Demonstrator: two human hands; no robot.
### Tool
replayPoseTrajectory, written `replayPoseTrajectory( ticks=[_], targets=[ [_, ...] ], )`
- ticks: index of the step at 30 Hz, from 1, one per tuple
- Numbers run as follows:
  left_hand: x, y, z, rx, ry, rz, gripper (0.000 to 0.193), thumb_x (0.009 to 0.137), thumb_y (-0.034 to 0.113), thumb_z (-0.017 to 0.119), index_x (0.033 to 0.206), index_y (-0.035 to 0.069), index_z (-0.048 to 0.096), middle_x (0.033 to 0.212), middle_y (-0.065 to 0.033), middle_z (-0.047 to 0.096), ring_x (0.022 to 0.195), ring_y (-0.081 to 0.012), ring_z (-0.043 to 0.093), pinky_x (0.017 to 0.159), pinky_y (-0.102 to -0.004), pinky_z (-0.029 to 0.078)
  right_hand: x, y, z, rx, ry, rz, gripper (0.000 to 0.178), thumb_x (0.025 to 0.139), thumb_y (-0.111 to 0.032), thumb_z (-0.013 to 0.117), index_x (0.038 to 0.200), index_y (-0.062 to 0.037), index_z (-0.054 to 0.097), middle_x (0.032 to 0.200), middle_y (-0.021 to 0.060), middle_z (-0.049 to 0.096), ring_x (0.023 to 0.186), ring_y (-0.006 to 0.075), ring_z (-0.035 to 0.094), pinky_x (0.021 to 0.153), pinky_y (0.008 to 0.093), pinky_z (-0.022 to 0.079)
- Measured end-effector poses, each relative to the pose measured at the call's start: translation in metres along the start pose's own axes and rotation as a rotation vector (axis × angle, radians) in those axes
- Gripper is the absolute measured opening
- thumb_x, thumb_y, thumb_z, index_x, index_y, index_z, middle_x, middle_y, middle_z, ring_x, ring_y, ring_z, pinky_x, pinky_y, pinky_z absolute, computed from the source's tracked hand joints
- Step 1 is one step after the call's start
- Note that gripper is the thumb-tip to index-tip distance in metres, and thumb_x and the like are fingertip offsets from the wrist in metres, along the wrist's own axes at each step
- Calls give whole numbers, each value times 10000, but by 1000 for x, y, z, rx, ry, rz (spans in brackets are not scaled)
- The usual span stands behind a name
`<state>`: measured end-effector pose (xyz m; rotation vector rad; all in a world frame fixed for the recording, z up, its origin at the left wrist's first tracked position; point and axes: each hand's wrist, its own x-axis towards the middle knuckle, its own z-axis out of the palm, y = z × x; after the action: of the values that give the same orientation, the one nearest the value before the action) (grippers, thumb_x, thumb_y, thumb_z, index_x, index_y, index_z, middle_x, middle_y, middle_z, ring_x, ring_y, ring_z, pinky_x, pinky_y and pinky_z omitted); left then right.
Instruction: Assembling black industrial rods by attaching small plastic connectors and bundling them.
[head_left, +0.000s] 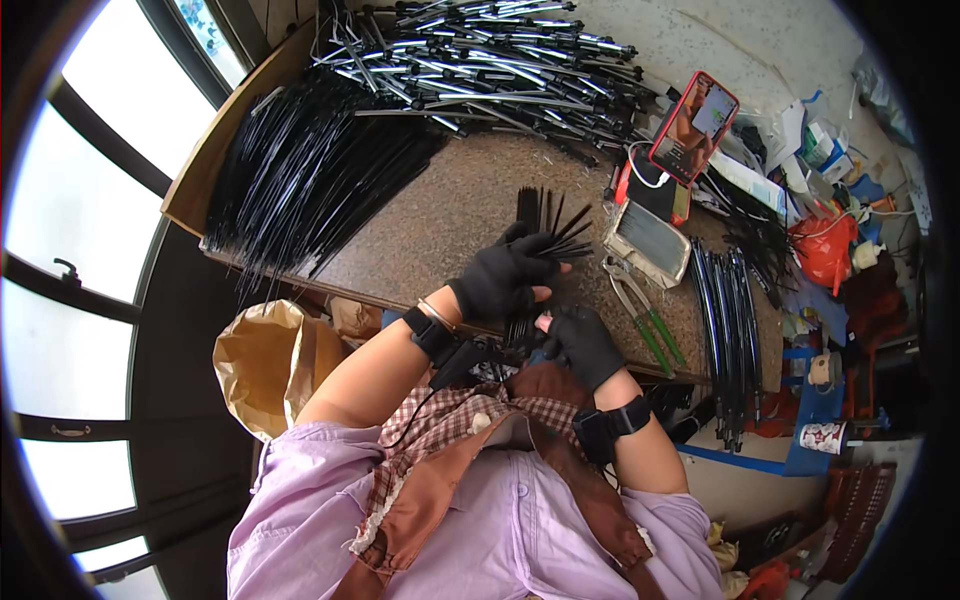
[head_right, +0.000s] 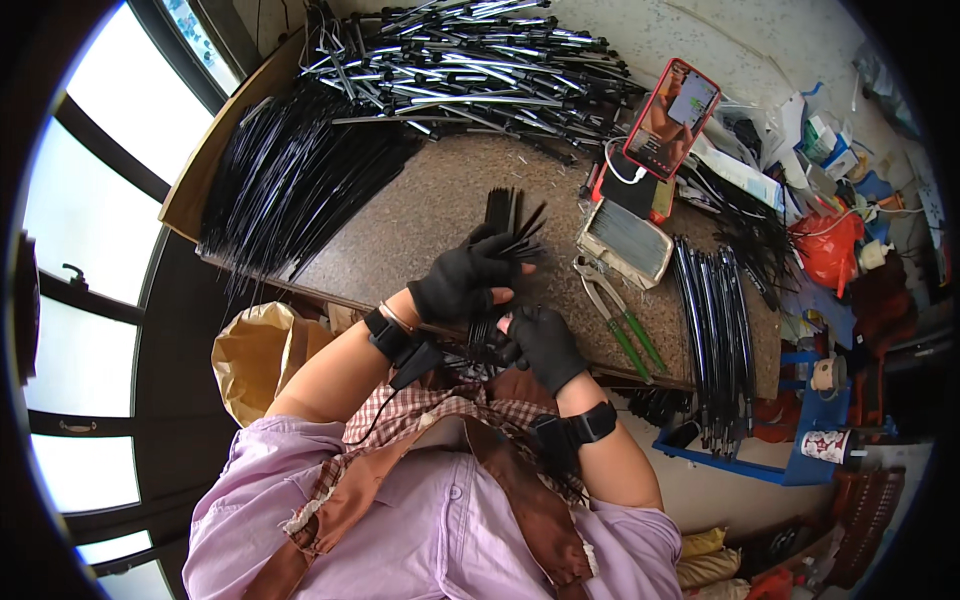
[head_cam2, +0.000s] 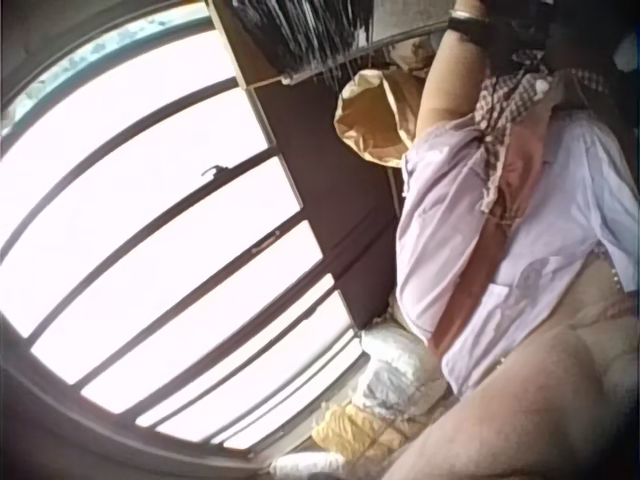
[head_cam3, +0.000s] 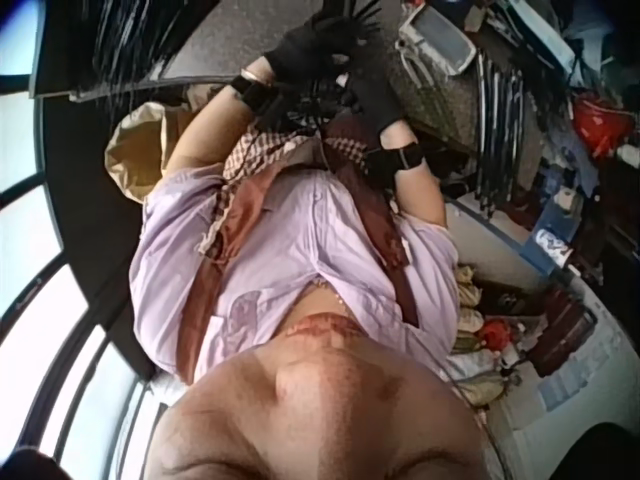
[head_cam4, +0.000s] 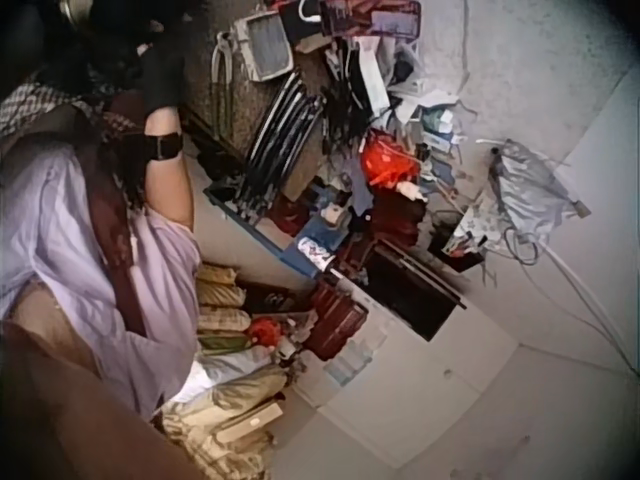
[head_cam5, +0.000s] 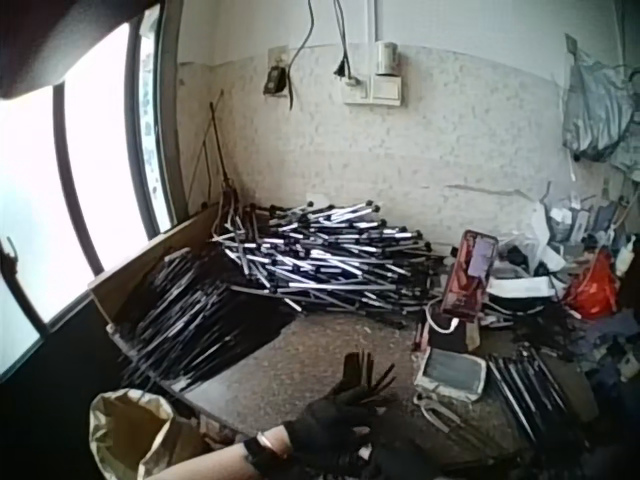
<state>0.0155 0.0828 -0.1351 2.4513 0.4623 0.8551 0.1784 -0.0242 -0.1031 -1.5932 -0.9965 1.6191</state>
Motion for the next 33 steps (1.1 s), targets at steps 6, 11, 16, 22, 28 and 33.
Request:
replayPoseTrajectory(
  ticks=[6,11,16,22,28,33],
  targets=[
    [-31,-21,-2,-421,50,-177,260,763,163,632,1014,98,654,1222,-160,517,1108,-333,492,948,-370,365,-17,36,-55,-106,93,-162,152,813,-176,597,742,-51,548,594,-17,480,489,81,442,459,229,345],
    [-26,-5,-8,-652,92,-352,237,793,167,609,1019,114,661,1281,-170,470,1171,-337,438,983,-396,315,-36,18,-62,-202,-25,-30,122,816,-143,593,869,-35,569,725,2,543,606,99,500,556,242,412],
    [-7,4,-4,-25,3,-44,252,803,197,608,1032,107,659,1322,-180,423,1227,-353,366,1006,-423,287,7,34,-33,-256,212,-415,274,809,-106,603,1060,-23,533,971,41,568,889,140,527,791,272,424],
    [0,-3,8,86,41,-36,332,826,161,595,1153,103,599,1313,-171,438,1223,-291,411,990,-359,337,34,-9,-39,-131,-79,-451,538,786,-73,633,1272,16,422,1218,80,524,1142,161,465,949,284,360],
    [-2,19,3,-270,-235,-197,399,809,159,605,1194,93,521,1173,-160,544,1028,-290,558,863,-324,441,21,-58,-32,-138,-417,-735,533,753,-7,666,1249,-23,471,1005,34,614,886,114,567,786,273,459],
    [-11,3,18,-401,-19,-81,330,809,136,604,1125,67,538,1057,-146,589,929,-295,591,806,-330,463,22,-53,-20,-157,-296,-568,419,737,-47,693,1137,-16,569,964,59,647,914,120,586,806,268,449]
  ],
)
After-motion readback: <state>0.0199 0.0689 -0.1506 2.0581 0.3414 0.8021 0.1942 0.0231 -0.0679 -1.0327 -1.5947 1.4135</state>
